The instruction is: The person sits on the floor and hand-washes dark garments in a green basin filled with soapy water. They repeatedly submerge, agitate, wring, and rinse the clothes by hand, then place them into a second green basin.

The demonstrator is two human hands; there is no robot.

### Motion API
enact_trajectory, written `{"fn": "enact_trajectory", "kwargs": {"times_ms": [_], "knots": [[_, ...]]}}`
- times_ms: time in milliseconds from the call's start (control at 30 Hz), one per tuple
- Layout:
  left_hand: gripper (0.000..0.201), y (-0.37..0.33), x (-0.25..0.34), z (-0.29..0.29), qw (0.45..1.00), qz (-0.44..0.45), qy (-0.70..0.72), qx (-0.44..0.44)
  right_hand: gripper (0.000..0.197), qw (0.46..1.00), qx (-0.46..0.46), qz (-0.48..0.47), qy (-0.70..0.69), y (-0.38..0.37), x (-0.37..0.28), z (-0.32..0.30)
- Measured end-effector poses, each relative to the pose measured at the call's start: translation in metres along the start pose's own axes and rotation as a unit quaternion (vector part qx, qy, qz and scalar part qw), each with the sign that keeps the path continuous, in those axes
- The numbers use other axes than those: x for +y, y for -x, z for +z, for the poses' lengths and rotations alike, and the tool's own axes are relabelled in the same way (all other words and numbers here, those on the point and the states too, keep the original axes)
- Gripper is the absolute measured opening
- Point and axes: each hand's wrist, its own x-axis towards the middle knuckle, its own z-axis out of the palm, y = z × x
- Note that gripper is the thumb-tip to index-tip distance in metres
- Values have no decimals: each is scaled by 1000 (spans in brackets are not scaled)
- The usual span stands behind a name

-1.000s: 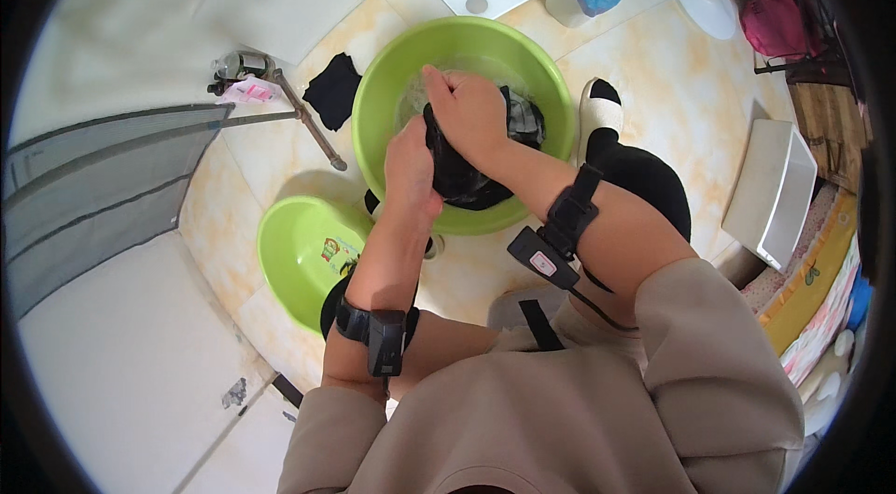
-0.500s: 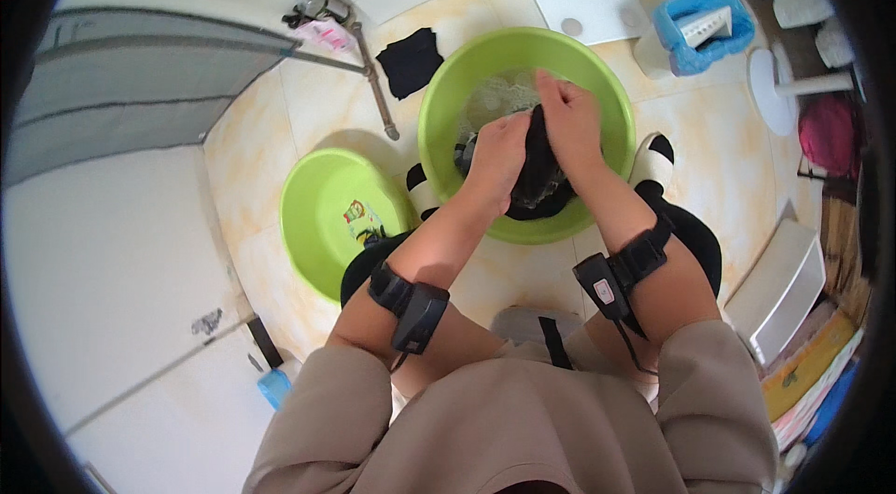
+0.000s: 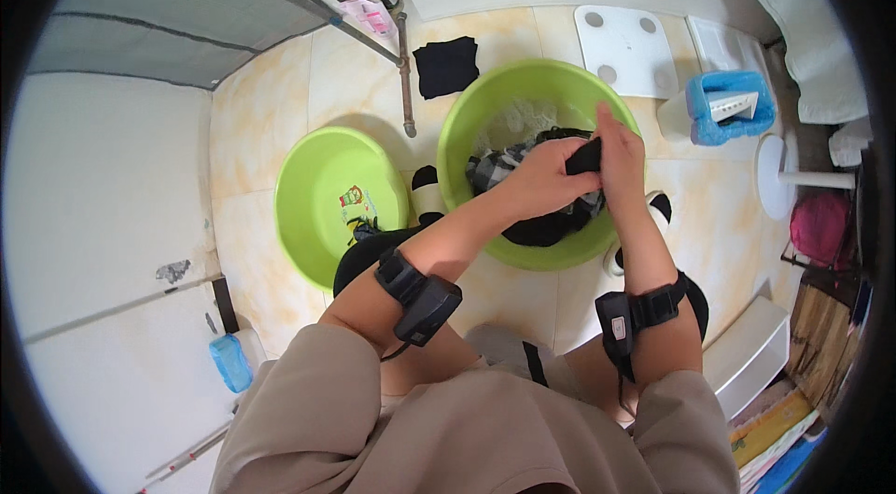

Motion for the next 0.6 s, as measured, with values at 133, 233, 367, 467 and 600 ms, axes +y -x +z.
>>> {"fn": "enact_trajectory", "kwargs": {"times_ms": [133, 233, 367, 467, 600], "knots": [[24, -2, 12, -1, 991, 10, 125, 48, 54, 997, -42, 44, -56, -11, 13, -3], [26, 1, 17, -4, 979, 38, 192, 64, 52, 986, -68, 85, -129, -13, 19, 0], [30, 1, 14, -10, 970, 61, 221, 78, 47, 988, -58, 82, -114, -5, 15, 0], [33, -7, 5, -11, 946, 9, 242, 214, 39, 993, -66, 62, -70, 3, 4, 0], [33, -18, -11, -10, 932, -6, 166, 321, 33, 996, -63, -57, -10, 17, -8, 9]]}}
